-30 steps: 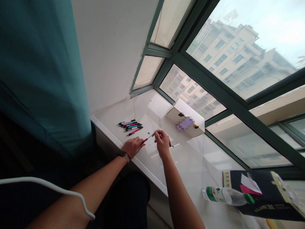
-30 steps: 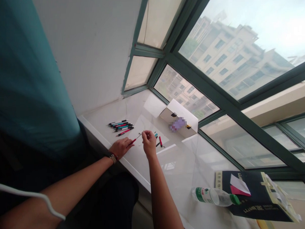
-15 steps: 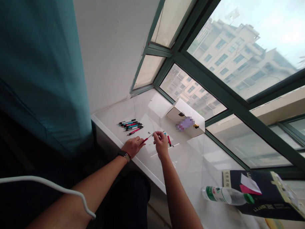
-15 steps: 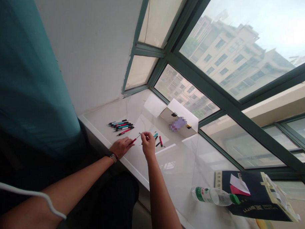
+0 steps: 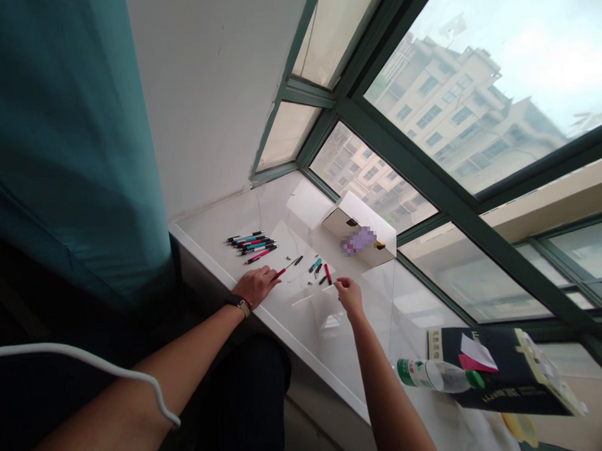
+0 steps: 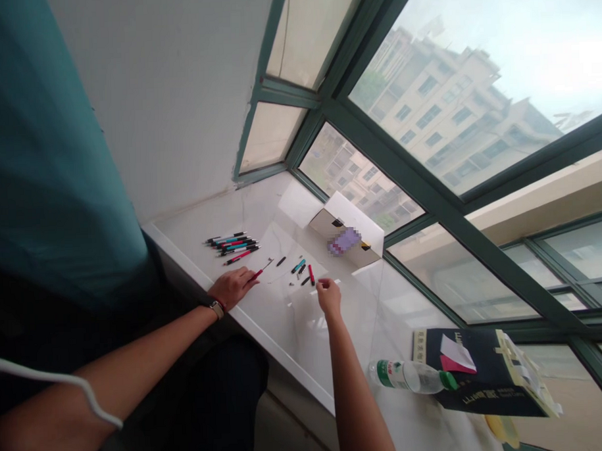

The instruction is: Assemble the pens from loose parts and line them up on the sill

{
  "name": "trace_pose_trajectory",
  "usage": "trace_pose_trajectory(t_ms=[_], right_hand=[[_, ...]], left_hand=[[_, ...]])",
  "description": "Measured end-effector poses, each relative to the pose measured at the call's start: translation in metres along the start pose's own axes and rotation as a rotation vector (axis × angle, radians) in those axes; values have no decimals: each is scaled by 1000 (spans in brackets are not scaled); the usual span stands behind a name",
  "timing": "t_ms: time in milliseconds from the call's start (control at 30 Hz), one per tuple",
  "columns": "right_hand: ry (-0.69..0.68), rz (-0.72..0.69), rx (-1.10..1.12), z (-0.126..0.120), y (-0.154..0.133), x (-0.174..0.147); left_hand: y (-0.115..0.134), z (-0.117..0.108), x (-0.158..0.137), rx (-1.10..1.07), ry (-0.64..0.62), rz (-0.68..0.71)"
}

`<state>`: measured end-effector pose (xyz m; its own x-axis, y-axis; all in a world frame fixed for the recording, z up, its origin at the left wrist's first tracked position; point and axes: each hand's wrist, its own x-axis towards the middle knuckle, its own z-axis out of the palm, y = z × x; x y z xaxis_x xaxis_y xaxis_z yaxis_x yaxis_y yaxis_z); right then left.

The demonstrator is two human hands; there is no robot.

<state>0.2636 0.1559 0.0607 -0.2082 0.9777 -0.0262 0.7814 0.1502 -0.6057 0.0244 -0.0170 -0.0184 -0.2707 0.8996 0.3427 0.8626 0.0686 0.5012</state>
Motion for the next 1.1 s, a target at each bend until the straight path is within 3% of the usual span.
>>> trace_pose_trajectory(t_ms=[133,300,467,700,800,900,1100], right_hand=[[-178,17,-234,11,6,-1],[-121,148,-243,33,-5,5],[-147,282,-145,41,-9,20],[-112,302,-84,38,-6,6],[-90,179,107,32,-16,-11],[-179,-74,287,21,-41,-27],[-243,-425,281,1,-103,-39]], left_hand=[[0,1,0,-4,3,-6],[0,-1,0,-8,-5,0],[1,-1,1,14,-12,0],[1,-4,2,26,-16,4],[1,-4,1,11,-20,6],[1,-4,1,11,-21,9],[1,-3,0,4,-18,-3]])
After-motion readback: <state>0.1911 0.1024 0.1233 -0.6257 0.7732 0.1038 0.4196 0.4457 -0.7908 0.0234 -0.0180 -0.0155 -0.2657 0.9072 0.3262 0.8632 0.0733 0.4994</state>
